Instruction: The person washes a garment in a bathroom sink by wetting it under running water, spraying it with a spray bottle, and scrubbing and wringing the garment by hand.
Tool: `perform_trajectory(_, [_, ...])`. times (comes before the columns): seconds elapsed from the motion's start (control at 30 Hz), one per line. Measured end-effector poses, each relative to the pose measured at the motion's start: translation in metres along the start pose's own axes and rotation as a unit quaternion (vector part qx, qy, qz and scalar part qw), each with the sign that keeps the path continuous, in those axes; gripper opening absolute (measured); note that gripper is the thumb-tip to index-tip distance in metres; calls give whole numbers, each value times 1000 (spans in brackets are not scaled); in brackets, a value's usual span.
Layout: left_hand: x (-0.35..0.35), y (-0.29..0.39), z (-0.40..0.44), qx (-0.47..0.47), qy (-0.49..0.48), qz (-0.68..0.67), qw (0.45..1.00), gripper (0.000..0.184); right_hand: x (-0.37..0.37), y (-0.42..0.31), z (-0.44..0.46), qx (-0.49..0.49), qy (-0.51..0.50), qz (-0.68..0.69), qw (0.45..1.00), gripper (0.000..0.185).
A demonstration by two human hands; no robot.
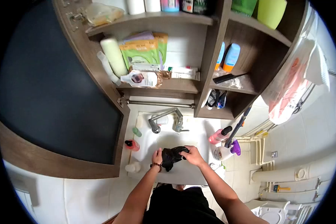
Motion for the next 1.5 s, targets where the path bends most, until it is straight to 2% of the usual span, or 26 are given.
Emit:
perform_trajectory(0.1, [-8,21,-13,20,-1,-102,995,67,4,-42,-9,49,-16,18,999,16])
perform_trajectory(0.13, [-9,26,-10,1,-90,-126,988,70,5,-56,-16,48,-5,19,999,16])
perform_trajectory(0.17, [-10,30,-8,-3,-99,-127,987,70,9,-74,-21,48,-15,17,999,16])
perform_trajectory(0.23, [-12,57,-24,-8,-215,-272,938,72,13,-97,-27,71,-26,22,997,15])
perform_trajectory(0.3, [-5,87,-34,-27,-252,-255,933,75,16,-118,-32,115,8,35,993,18])
perform_trajectory(0.37, [0,117,-53,-233,-255,-182,921,67,20,-148,-41,104,-2,-12,994,17])
perform_trajectory(0.4, [-3,125,-58,-237,-301,-249,889,70,20,-162,-46,125,16,-25,992,17])
perform_trajectory(0.43, [-3,133,-64,-237,-310,-250,886,70,22,-174,-51,122,24,-26,992,17])
perform_trajectory(0.5, [-4,153,-76,-304,-360,-225,853,77,26,-200,-59,141,21,5,990,13])
perform_trajectory(0.53, [-3,160,-78,-328,-359,-168,857,80,29,-214,-65,145,42,1,988,12])
perform_trajectory(0.57, [-6,163,-79,-312,-390,-135,856,74,32,-219,-65,146,49,12,988,11])
perform_trajectory(0.63, [-4,183,-92,-330,-360,-112,865,67,35,-235,-69,162,51,30,985,10])
perform_trajectory(0.67, [-2,197,-102,-313,-327,-193,871,57,35,-241,-71,167,52,38,984,8])
perform_trajectory(0.7, [-12,193,-103,-192,-377,-188,886,48,38,-246,-74,167,49,41,984,8])
perform_trajectory(0.77, [-23,185,-86,-235,-371,-74,895,49,46,-243,-76,176,62,48,981,8])
perform_trajectory(0.83, [-21,193,-83,-258,-351,-127,891,43,55,-253,-84,194,75,62,976,11])
perform_trajectory(0.87, [-17,198,-82,-278,-328,-182,884,37,60,-251,-84,193,80,84,974,10])
perform_trajectory(0.97, [-12,199,-72,-242,-344,-168,891,35,75,-236,-79,195,93,133,967,9])
perform_trajectory(1.1, [-16,184,-47,-272,-281,-126,912,32,89,-207,-76,190,111,148,964,10])
perform_trajectory(1.17, [-18,176,-31,-252,-291,-166,908,35,99,-173,-76,161,143,227,950,12])
perform_trajectory(1.23, [-6,191,-21,-364,-190,-85,908,41,102,-141,-76,189,147,264,934,13])
perform_trajectory(1.3, [1,197,-10,-393,-165,-70,902,46,102,-100,-74,177,171,302,921,13])
perform_trajectory(1.37, [12,232,-18,-337,-252,-122,899,49,95,-56,-66,129,189,291,929,19])
perform_trajectory(1.4, [17,245,-21,-366,-216,-95,900,48,92,-28,-58,110,168,231,952,22])
perform_trajectory(1.43, [22,263,-30,-332,-263,-106,900,46,87,-4,-53,94,160,218,958,13])
perform_trajectory(1.5, [32,292,-43,-366,-233,-40,900,44,71,27,-47,42,150,183,971,12])
Point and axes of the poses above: each hand's wrist, its own z-axis towards the middle knuckle, its own x-axis out of the back of the hand, y = z × x, the point moved 4 cm from there along z, towards the middle knuckle
